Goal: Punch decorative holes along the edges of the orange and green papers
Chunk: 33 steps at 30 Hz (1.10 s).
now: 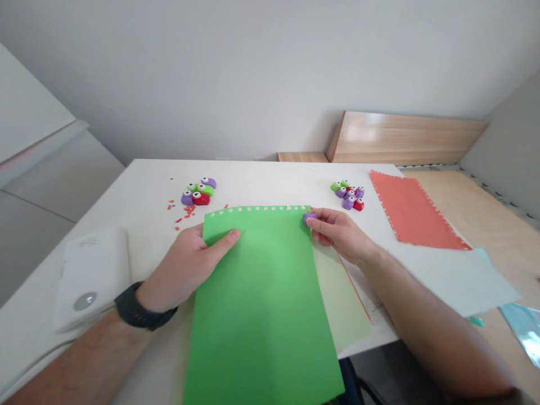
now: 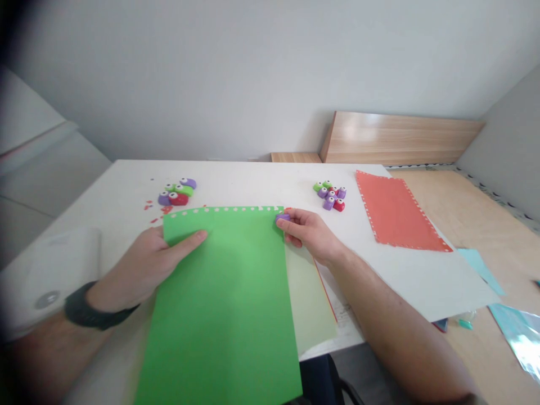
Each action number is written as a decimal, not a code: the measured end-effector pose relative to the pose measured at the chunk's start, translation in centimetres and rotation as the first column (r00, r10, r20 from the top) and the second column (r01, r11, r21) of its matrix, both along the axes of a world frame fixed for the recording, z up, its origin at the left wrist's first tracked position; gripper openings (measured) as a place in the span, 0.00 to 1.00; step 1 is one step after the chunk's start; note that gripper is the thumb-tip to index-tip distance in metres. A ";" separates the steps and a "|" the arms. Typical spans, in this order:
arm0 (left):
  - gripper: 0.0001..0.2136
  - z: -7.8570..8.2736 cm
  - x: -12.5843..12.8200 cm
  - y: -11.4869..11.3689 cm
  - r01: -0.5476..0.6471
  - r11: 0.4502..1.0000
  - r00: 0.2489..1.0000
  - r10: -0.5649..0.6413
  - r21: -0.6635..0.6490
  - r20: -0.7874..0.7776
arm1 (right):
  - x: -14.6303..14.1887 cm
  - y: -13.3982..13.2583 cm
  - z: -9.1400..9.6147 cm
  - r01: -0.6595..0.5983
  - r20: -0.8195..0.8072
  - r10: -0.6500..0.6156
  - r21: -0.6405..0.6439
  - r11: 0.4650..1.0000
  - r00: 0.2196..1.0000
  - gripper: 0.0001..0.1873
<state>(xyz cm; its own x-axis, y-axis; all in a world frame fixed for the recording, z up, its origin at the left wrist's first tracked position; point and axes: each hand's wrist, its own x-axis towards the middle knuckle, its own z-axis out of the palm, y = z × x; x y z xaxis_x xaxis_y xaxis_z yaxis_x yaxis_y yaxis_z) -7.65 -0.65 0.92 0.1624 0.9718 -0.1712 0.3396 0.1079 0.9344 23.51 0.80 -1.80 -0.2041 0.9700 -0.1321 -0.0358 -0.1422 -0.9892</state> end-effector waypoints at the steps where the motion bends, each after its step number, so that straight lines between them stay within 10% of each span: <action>1: 0.23 0.0 0.0 0.0 -0.001 1.000 1.000 0.001 -0.004 0.001 | 0.0 0.0 0.0 0.003 -0.002 -0.003 0.001 1.000 1.000 0.19; 33: 0.24 -0.7 -0.2 0.2 -0.013 0.999 1.000 0.013 0.033 -0.012 | 0.1 0.0 -0.2 0.002 0.023 -0.002 0.005 1.000 1.000 0.20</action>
